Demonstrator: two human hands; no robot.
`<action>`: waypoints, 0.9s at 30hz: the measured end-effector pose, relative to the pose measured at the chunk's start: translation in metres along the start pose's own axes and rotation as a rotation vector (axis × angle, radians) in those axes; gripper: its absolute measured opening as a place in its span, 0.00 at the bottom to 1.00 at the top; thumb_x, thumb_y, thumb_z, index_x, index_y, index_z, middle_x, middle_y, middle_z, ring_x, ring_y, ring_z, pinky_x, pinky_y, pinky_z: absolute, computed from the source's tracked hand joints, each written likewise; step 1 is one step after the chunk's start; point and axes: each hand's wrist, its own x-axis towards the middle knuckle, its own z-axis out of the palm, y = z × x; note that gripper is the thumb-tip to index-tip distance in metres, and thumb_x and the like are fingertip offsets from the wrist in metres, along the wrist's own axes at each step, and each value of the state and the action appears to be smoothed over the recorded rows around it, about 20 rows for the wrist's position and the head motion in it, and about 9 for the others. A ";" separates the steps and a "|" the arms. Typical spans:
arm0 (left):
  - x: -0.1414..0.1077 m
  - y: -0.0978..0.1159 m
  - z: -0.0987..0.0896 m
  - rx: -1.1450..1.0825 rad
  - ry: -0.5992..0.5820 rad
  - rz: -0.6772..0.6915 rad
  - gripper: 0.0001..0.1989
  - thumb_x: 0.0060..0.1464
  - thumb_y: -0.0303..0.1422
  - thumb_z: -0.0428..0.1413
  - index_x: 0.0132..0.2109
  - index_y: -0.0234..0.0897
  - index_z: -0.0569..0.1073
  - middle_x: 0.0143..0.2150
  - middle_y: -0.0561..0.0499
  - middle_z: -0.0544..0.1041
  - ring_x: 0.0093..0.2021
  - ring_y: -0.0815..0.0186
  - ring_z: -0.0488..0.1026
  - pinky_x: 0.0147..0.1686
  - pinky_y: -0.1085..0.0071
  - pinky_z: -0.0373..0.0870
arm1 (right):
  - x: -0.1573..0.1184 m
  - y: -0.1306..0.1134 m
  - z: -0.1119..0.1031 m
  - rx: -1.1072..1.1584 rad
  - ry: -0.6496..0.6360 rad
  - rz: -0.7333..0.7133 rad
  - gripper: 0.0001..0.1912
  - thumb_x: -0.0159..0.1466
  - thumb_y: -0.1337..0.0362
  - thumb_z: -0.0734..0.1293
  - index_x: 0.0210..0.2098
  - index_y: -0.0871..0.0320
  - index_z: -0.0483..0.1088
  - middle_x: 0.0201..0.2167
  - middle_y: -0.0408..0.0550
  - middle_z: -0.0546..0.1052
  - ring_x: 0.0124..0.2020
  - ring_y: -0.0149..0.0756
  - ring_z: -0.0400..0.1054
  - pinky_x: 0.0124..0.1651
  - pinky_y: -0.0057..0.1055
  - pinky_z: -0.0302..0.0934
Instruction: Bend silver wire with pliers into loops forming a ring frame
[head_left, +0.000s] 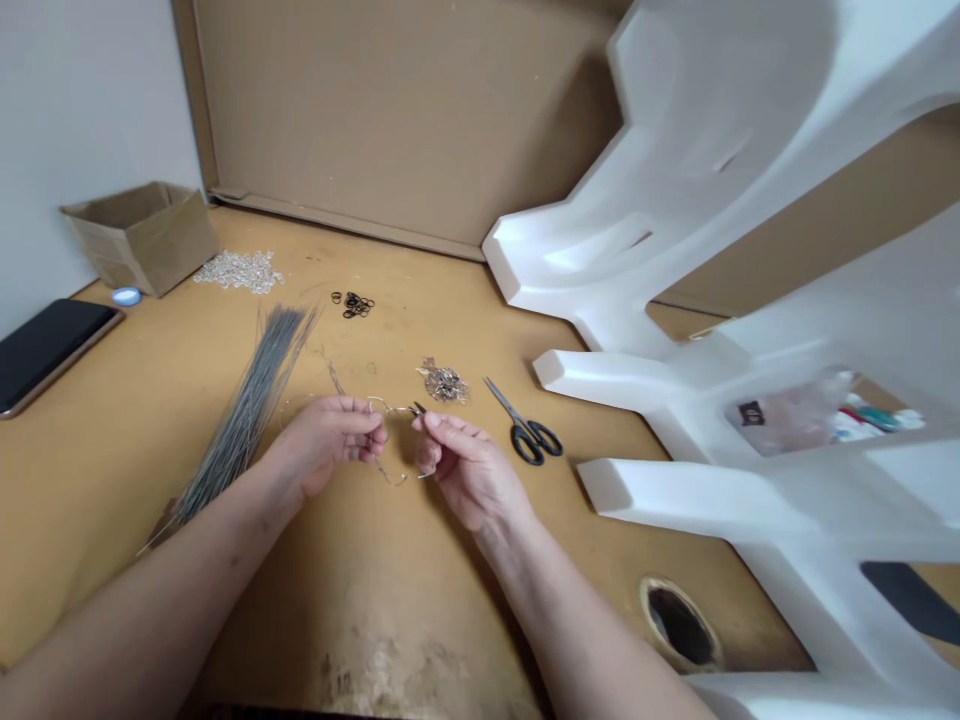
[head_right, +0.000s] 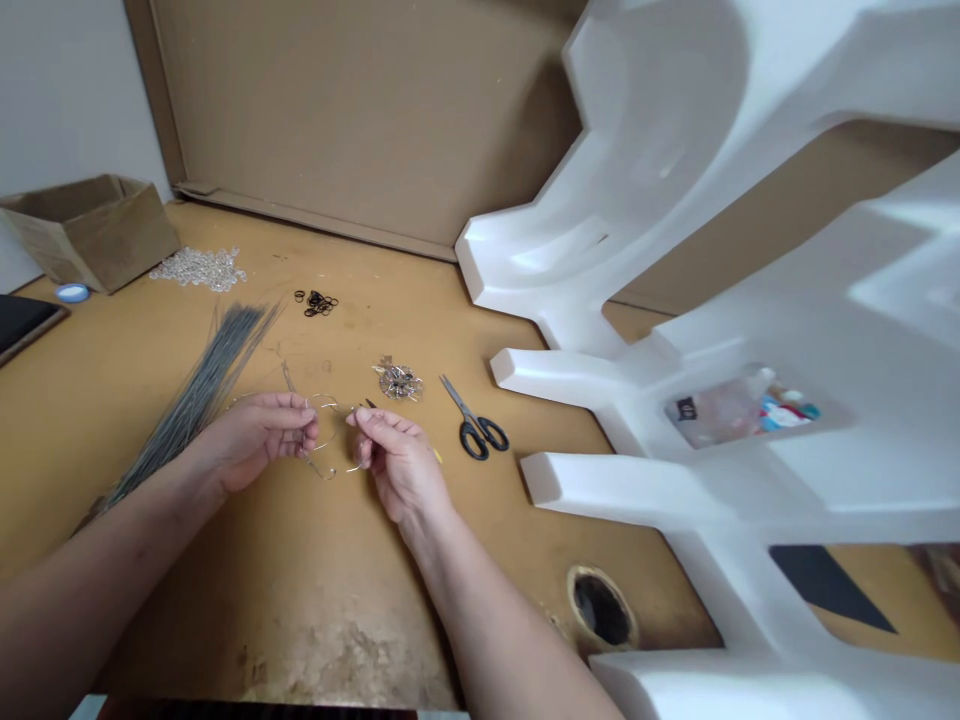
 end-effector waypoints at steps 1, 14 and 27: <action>0.000 0.001 0.000 -0.002 -0.009 -0.008 0.05 0.38 0.27 0.57 0.22 0.31 0.67 0.18 0.52 0.70 0.19 0.73 0.66 0.23 0.75 0.61 | 0.000 0.000 0.000 -0.005 -0.010 0.005 0.09 0.42 0.62 0.73 0.19 0.62 0.72 0.08 0.38 0.63 0.13 0.22 0.52 0.19 0.23 0.45; 0.000 0.004 0.000 0.151 0.032 -0.089 0.09 0.42 0.32 0.55 0.19 0.33 0.68 0.13 0.55 0.65 0.14 0.74 0.61 0.19 0.76 0.56 | -0.003 0.009 0.005 -0.146 -0.067 -0.108 0.08 0.44 0.62 0.72 0.18 0.59 0.71 0.11 0.37 0.64 0.15 0.22 0.52 0.21 0.25 0.43; 0.002 0.003 -0.002 0.155 0.089 0.075 0.08 0.38 0.29 0.55 0.18 0.33 0.66 0.13 0.56 0.66 0.15 0.75 0.61 0.21 0.75 0.57 | -0.002 0.004 0.005 -0.135 -0.069 -0.053 0.12 0.50 0.57 0.67 0.21 0.61 0.71 0.15 0.44 0.71 0.16 0.26 0.58 0.20 0.25 0.45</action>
